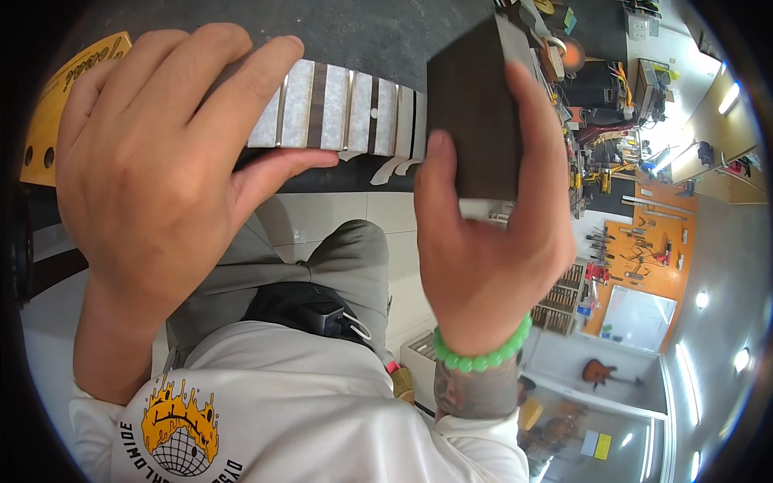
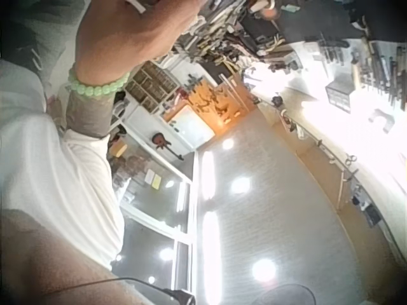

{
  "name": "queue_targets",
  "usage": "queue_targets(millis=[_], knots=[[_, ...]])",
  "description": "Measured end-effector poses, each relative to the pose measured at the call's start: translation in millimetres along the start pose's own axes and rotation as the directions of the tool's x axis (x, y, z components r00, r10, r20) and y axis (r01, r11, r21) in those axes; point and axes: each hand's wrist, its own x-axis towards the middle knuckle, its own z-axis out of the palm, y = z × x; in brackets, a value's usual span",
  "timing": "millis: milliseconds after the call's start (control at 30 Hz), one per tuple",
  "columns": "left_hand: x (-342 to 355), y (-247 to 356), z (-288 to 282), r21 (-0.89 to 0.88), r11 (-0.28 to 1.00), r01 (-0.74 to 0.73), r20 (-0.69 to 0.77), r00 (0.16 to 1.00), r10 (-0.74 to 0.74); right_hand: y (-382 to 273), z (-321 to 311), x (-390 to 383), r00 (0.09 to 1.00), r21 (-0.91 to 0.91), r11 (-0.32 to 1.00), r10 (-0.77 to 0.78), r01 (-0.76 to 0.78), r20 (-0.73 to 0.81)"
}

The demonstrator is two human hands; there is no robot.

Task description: Sanding the frets of a guitar neck using a sanding block.

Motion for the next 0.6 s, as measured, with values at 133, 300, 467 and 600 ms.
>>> queue_targets(millis=[133,300,467,600], knots=[[0,-1,-6,-0.004,1.000,-0.015,0.011,1.000,0.015,-6,-13,-53,0.993,0.059,0.998,0.026,-0.019,-0.119],[-1,-1,-4,-0.027,1.000,0.001,-0.002,1.000,-0.001,-7,-7,-23,0.994,-0.091,0.993,-0.088,0.081,-0.072],[-1,1,-3,0.013,1.000,-0.003,0.016,1.000,0.003,-3,-6,-4,0.992,-0.117,0.985,-0.128,0.127,0.001],[-2,-2,-8,-0.013,1.000,-0.004,0.000,1.000,0.004,-6,-20,-44,0.997,0.026,0.999,-0.017,0.019,-0.070]])
